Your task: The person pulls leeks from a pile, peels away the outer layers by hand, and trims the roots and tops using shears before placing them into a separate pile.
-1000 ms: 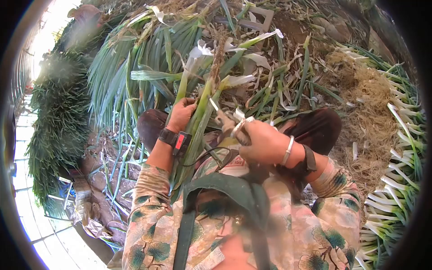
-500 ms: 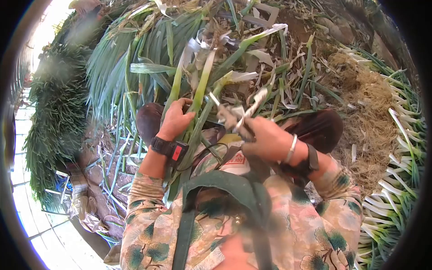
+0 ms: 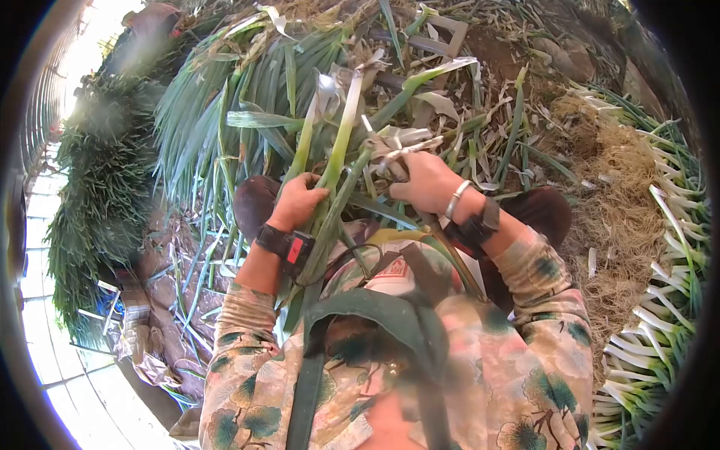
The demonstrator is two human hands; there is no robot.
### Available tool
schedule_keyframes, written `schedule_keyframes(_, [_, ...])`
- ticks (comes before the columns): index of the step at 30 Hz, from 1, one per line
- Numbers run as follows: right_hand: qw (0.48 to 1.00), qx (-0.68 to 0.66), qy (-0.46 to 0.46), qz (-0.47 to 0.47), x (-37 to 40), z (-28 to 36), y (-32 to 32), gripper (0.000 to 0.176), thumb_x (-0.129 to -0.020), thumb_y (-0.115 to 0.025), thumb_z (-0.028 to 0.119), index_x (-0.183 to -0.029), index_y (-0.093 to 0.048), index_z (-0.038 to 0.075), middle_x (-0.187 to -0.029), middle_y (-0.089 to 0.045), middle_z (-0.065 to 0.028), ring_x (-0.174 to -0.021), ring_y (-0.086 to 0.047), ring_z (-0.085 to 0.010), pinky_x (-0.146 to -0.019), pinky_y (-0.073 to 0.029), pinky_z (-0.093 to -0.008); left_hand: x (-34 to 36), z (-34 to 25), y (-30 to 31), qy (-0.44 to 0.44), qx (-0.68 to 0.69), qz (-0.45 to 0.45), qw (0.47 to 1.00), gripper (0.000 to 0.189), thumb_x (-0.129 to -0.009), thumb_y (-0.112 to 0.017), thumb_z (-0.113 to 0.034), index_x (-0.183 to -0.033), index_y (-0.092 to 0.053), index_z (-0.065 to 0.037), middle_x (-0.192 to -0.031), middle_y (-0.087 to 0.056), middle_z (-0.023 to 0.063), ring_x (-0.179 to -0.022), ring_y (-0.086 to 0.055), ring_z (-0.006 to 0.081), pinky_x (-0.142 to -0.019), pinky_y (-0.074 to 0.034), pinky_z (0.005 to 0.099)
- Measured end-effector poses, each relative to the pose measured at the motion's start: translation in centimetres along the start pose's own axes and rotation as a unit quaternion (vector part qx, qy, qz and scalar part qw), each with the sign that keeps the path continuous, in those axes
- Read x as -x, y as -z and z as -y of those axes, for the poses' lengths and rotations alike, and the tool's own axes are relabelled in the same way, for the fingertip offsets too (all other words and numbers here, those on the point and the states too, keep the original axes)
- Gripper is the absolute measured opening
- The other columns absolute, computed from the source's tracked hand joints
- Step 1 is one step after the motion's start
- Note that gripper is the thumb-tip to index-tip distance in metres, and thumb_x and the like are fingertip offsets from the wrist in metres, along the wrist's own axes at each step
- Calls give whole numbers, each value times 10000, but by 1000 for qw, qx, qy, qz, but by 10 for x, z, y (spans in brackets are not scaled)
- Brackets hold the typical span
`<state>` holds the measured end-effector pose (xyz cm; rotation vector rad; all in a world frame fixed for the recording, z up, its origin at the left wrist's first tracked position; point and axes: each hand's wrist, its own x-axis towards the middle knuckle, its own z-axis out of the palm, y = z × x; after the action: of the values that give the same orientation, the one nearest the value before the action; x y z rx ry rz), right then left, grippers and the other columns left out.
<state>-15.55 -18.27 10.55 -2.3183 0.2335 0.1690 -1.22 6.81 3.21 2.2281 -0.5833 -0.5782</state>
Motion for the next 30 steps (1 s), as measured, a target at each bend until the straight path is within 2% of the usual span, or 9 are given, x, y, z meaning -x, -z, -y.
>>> schedule_keyframes(4, [998, -41, 27, 34, 54, 15, 2, 456, -703, -700, 205, -1103, -589, 15, -895, -621, -219, -834, -608, -365, -777, -484, -402, 0, -1, 0, 36, 95, 42, 994, 358, -771, -673, -152, -1056, -635, 61, -907, -678, 85, -798, -619, 131, -735, -492, 271])
schedule_keyframes(5, [995, -50, 75, 42, 69, 19, -1, 459, -700, -702, 200, -1100, -584, 7, -892, -613, -217, -833, -600, -369, -781, -479, -406, 1, 0, 0, 41, 99, 39, 993, 357, -774, -669, -153, -1057, -634, 61, -907, -678, 85, -797, -619, 132, -736, -492, 270])
schedule_keyframes(8, [986, -15, 46, 157, 97, 36, 1, 499, -698, -699, 197, -1119, -545, -22, -950, -576, -224, -881, -561, -393, -793, -462, -422, 3, -10, 2, 46, 112, 22, 992, 353, -782, -656, -155, -1060, -633, 61, -908, -677, 87, -793, -619, 135, -740, -490, 269])
schedule_keyframes(19, [992, -10, -36, 119, 63, 41, 5, 482, -718, -708, 247, -1048, -566, -74, -960, -586, -282, -929, -593, -413, -828, -482, -436, -11, 14, -18, 2, 77, -69, 995, 399, -817, -536, -152, -1171, -536, 31, -998, -649, 234, -915, -634, 338, -835, -476, 370])
schedule_keyframes(20, [999, -1, 0, 46, 58, 26, -5, 423, -710, -703, 234, -962, -590, -87, -890, -614, -278, -860, -620, -405, -778, -503, -427, -11, 16, -20, -1, 96, -64, 993, 443, -821, -516, -140, -1245, -507, -12, -1060, -635, 245, -978, -618, 374, -873, -465, 390])
schedule_keyframes(24, [992, -3, -82, 93, 23, 24, 7, 470, -711, -704, 217, -1053, -576, -78, -985, -599, -279, -927, -599, -416, -830, -480, -438, -13, 19, -28, -50, 90, -66, 992, 487, -838, -482, -111, -1325, -495, -102, -1116, -636, 223, -1031, -612, 364, -897, -460, 375])
schedule_keyframes(27, [997, 11, -54, 60, -11, 10, 6, 451, -705, -706, 198, -1043, -581, -72, -1008, -606, -276, -931, -608, -401, -822, -488, -440, -15, 21, -28, -10, 129, 13, 991, 434, -861, -491, -60, -1292, -521, -18, -1176, -609, 148, -1051, -581, 208, -936, -437, 290])
schedule_keyframes(28, [998, -12, 42, -55, -19, 7, 2, 347, -702, -689, 195, -942, -631, -49, -814, -630, -274, -787, -644, -384, -744, -516, -418, -14, 17, -29, 18, 183, 22, 983, 389, -901, -545, -163, -1262, -554, -20, -1184, -612, 168, -1102, -571, 226, -959, -423, 302])
schedule_keyframes(30, [997, 45, -23, -66, -49, 3, 8, 340, -704, -689, 195, -958, -635, -25, -871, -638, -265, -842, -643, -376, -772, -511, -429, -9, 0, -25, 16, 124, 11, 992, 445, -900, -590, -259, -1272, -545, -19, -1202, -608, 181, -1140, -559, 248, -975, -413, 314])
